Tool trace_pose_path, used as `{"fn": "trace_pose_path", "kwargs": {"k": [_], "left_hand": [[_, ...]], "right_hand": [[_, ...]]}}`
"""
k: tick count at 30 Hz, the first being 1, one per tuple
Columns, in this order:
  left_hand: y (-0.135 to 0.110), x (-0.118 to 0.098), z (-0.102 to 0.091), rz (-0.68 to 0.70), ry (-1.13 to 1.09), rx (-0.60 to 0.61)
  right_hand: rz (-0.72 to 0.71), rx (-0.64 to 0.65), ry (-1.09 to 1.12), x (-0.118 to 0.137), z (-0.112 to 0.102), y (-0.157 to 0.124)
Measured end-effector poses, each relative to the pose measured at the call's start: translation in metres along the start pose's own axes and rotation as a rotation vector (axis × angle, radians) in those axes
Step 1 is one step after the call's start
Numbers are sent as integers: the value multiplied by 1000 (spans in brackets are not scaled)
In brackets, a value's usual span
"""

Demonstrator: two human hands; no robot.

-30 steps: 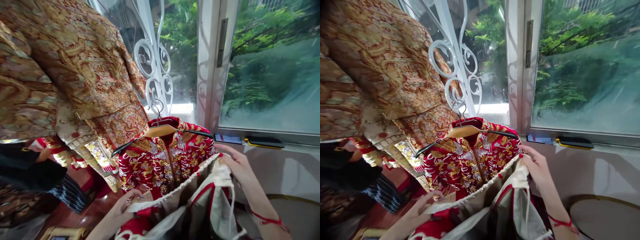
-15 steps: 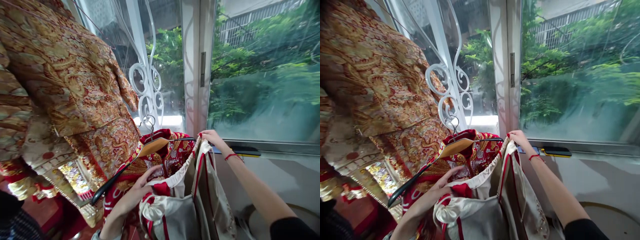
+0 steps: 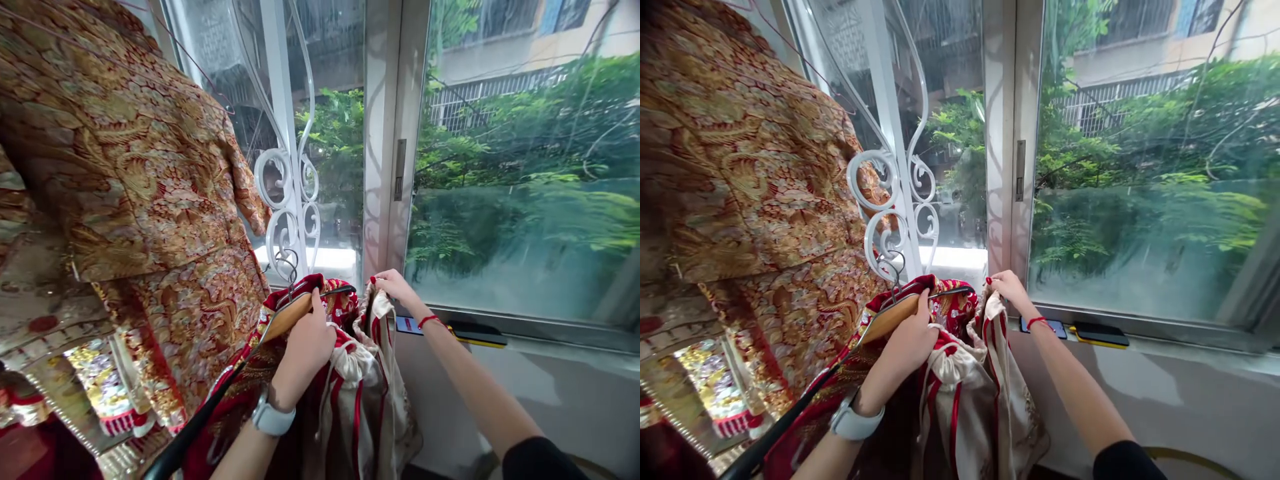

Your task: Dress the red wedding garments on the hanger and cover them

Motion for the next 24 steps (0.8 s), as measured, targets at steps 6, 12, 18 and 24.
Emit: {"fn": "trace_pose_path", "kwargs": {"k": [6, 12, 18, 24], "left_hand": [[3, -4, 0, 54, 65, -18], [-1, 6, 0, 67, -59, -17], [-4, 16, 5, 46, -163, -35], [-5, 18, 10, 69, -177, -18]], "right_hand": [[1, -30, -94, -15, -18, 13], [-2, -55, -186, -6, -12, 39], [-39, -12, -227, 13, 24, 51], [-152, 61, -147, 17, 48, 37]]}}
Point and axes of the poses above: each hand's wrist, its own y-axis towards the middle knuckle, its own z-axis out of the palm, x = y × z, the point moved 8 cm from there along y, towards the middle knuckle
